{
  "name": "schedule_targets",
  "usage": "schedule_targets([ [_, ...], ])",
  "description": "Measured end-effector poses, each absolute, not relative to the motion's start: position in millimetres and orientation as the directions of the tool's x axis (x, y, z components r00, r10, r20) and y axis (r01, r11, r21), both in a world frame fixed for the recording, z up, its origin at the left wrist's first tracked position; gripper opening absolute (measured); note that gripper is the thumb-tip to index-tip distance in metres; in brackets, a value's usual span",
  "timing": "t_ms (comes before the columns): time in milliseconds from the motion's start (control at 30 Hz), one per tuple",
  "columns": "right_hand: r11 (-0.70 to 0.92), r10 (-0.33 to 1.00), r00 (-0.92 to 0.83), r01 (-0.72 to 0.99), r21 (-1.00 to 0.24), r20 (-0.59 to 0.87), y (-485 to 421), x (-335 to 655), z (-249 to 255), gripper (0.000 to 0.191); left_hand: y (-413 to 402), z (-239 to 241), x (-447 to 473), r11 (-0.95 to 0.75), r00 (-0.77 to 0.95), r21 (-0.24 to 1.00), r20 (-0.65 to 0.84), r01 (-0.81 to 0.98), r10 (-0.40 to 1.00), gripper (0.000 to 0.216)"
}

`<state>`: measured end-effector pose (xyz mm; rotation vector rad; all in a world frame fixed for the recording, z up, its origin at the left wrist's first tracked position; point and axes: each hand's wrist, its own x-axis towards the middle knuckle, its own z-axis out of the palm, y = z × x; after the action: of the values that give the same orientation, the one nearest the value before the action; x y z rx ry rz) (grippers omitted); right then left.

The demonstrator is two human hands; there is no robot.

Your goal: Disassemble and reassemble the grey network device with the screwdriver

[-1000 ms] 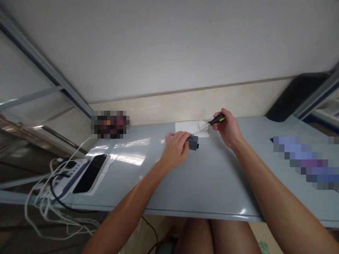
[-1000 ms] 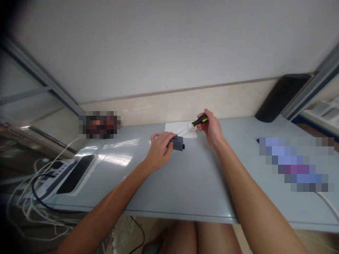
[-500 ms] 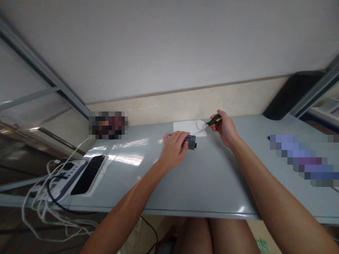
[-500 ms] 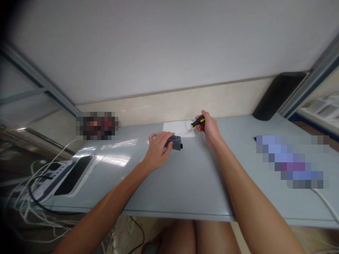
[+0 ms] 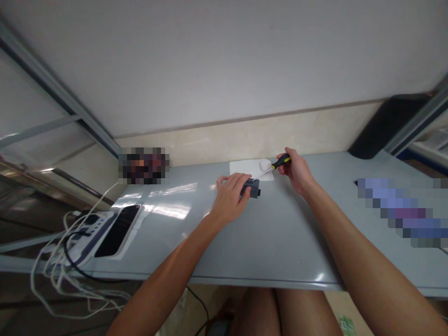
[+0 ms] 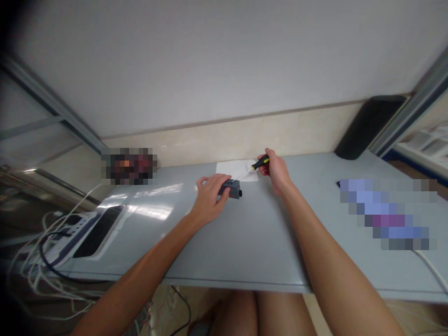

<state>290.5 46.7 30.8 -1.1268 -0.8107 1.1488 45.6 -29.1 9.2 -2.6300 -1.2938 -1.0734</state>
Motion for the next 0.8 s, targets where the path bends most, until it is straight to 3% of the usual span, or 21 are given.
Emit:
schedule_targets([
  [400, -0.001, 0.957, 0.277, -0.27, -0.963, -0.079, 50.3, 294.8, 24.3, 0.037, -30.2, 10.2, 46.4, -0.656, 0.421, 0.259, 0.591, 0.709, 0.688, 0.031],
  [800, -0.018, 0.951, 0.289, -0.303, -0.953, -0.11, 46.5, 292.6, 32.3, 0.036, -30.3, 9.7, 45.6, -0.665, 0.476, 0.166, 0.576, 0.728, 0.665, 0.035],
])
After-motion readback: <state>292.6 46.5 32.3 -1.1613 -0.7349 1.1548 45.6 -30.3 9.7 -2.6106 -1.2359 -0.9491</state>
